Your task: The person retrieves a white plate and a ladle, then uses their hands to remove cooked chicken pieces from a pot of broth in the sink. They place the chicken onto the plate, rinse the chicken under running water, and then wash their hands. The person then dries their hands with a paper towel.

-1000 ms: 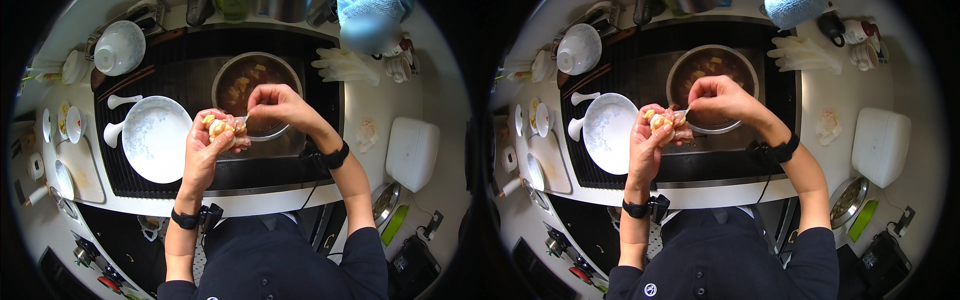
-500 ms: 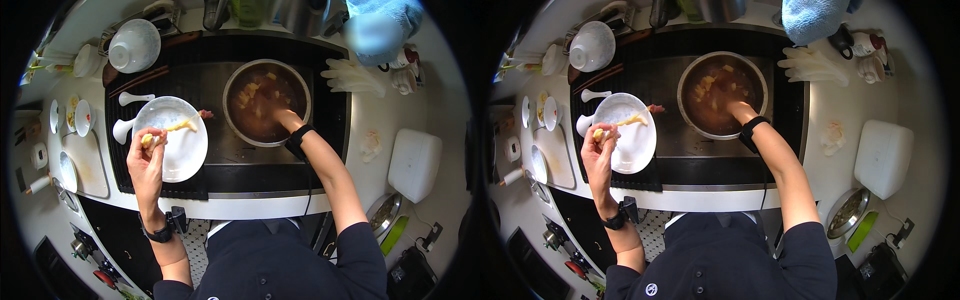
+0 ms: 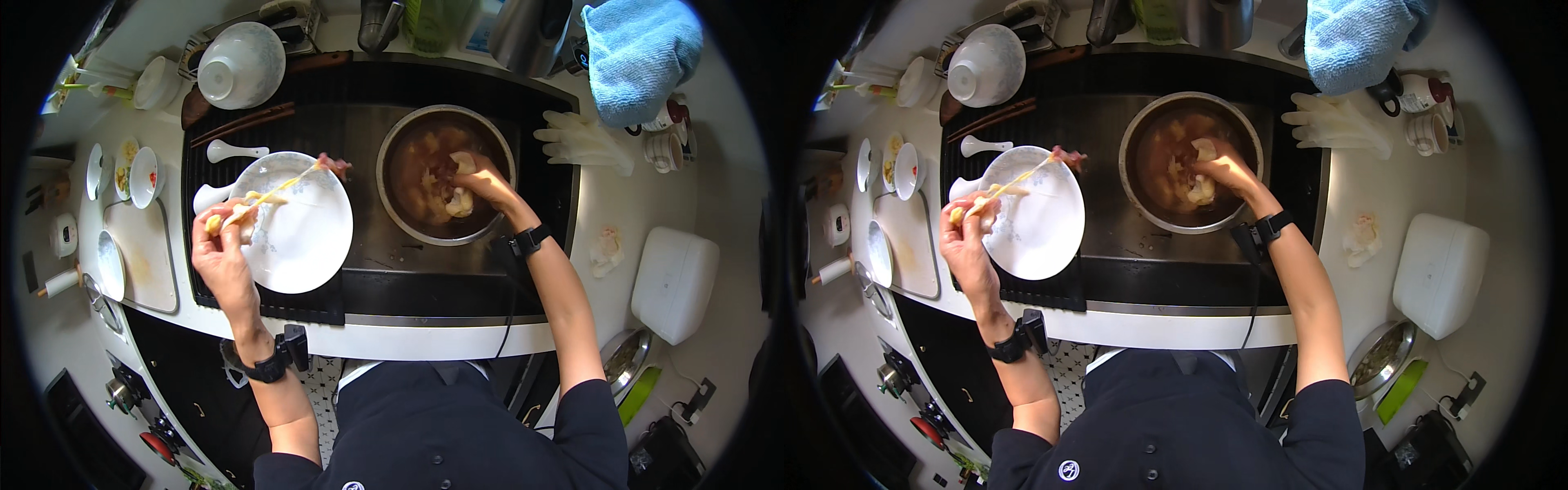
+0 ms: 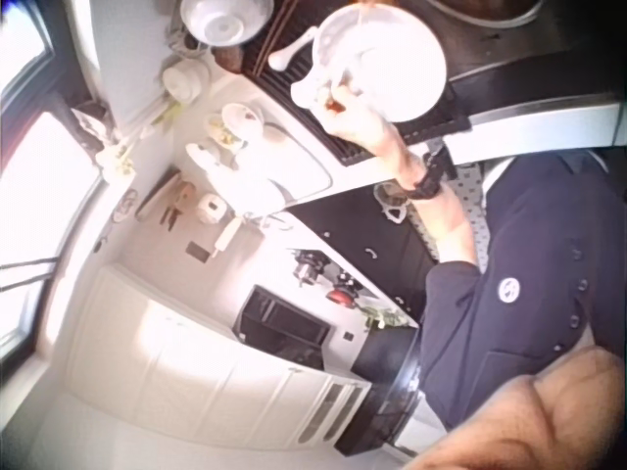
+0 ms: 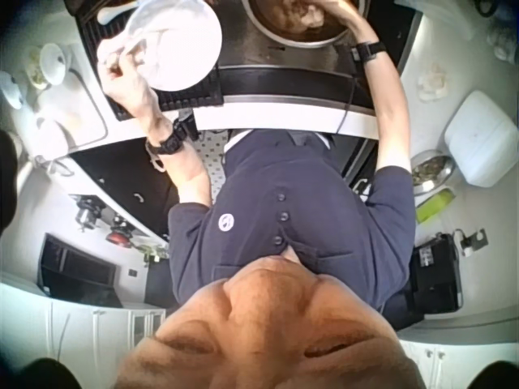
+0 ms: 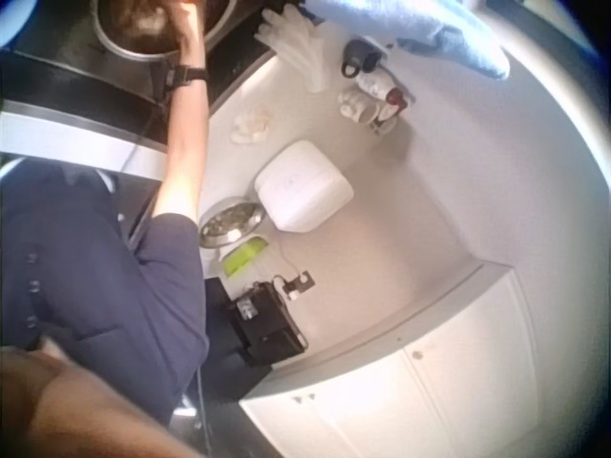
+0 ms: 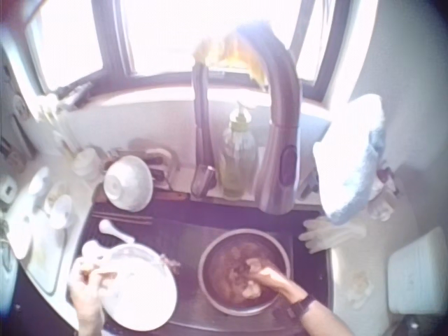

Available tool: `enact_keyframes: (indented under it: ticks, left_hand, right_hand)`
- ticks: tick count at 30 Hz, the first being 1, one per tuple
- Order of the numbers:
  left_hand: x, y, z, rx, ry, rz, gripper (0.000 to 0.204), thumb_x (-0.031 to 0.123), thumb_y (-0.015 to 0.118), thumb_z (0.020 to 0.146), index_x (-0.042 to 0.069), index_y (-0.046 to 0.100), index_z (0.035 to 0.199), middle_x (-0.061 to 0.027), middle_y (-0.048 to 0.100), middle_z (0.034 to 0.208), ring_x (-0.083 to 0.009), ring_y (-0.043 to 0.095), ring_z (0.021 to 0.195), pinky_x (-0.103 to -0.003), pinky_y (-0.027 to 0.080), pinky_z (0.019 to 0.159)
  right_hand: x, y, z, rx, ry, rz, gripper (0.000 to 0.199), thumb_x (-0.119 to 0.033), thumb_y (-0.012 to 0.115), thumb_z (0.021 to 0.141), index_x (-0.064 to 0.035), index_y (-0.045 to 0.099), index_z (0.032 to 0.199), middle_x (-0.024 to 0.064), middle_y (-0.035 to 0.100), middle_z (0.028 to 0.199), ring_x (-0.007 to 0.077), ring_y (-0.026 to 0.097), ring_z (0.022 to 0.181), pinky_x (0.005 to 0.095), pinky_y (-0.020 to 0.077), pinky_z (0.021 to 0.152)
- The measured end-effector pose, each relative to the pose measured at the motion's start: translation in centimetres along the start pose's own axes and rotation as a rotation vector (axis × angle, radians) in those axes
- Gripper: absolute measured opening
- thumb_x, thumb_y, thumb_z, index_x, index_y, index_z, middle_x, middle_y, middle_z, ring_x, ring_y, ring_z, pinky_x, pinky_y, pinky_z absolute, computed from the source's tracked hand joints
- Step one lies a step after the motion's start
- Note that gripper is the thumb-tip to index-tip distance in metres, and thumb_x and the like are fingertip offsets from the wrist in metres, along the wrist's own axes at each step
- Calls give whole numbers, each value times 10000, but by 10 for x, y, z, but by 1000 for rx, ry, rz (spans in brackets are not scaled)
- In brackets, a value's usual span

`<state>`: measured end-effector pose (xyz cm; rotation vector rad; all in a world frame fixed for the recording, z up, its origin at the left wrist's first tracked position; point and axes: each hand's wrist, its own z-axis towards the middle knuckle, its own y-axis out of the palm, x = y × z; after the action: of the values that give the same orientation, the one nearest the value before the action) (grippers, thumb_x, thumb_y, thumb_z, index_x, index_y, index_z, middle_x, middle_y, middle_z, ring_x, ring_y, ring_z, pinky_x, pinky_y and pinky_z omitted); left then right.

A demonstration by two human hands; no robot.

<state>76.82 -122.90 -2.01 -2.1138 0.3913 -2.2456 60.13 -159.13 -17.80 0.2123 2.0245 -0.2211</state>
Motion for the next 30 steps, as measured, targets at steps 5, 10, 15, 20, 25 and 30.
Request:
enact_keyframes:
  ticks: [5, 10, 15, 20, 25, 30]
  left_hand:
    - [41, -13, -2, -86, -15, -264, 127, 51, 549, 990, 38, 588, 1110, -109, 645, 1113, -200, 688, 998, -327, 591, 859]
    - [63, -22, 2, -69, 25, -278, 146, 55, 560, 966, 45, 593, 1108, -126, 644, 1139, -233, 683, 1046, -368, 588, 898]
    - [73, -32, -4, -50, 10, -304, 159, 73, 552, 951, 44, 595, 1102, -165, 640, 1163, -280, 670, 1081, -408, 574, 933]
    - [73, -37, -8, -110, 0, -321, 155, 58, 537, 939, 36, 586, 1085, -189, 633, 1172, -278, 668, 1057, -408, 573, 928]
    - [27, -15, 5, -201, -2, -121, 113, 69, 594, 969, 57, 617, 1079, -132, 639, 1195, -212, 647, 1093, -323, 522, 927]
    - [6, 9, 13, -358, -112, 194, 365, 44, 699, 897, 48, 633, 1256, -107, 596, 1324, -218, 611, 1163, -367, 480, 1022]
  right_hand:
    - [14, 2, -3, 73, 35, -173, 537, -99, 784, 726, -15, 619, 1230, 140, 670, 1185, 253, 626, 1104, 351, 499, 961]
    - [19, 12, -4, 103, 66, -124, 592, -90, 771, 755, -19, 572, 1308, 141, 622, 1265, 256, 579, 1193, 343, 458, 1024]
    - [16, 11, -8, 69, 4, -161, 652, -157, 793, 784, -17, 539, 1367, 157, 615, 1302, 271, 558, 1244, 346, 433, 1056]
    - [13, 16, -7, 141, 111, -220, 652, -201, 794, 800, -17, 537, 1369, 156, 615, 1305, 268, 585, 1207, 340, 459, 1024]
    - [10, 13, -8, 83, 179, -24, 523, -174, 733, 853, -10, 573, 1323, 145, 644, 1259, 225, 627, 1135, 331, 527, 922]
    - [32, 3, -9, 81, 93, 472, 372, -156, 626, 906, 0, 615, 1244, 99, 696, 1062, 141, 680, 875, 251, 555, 645]
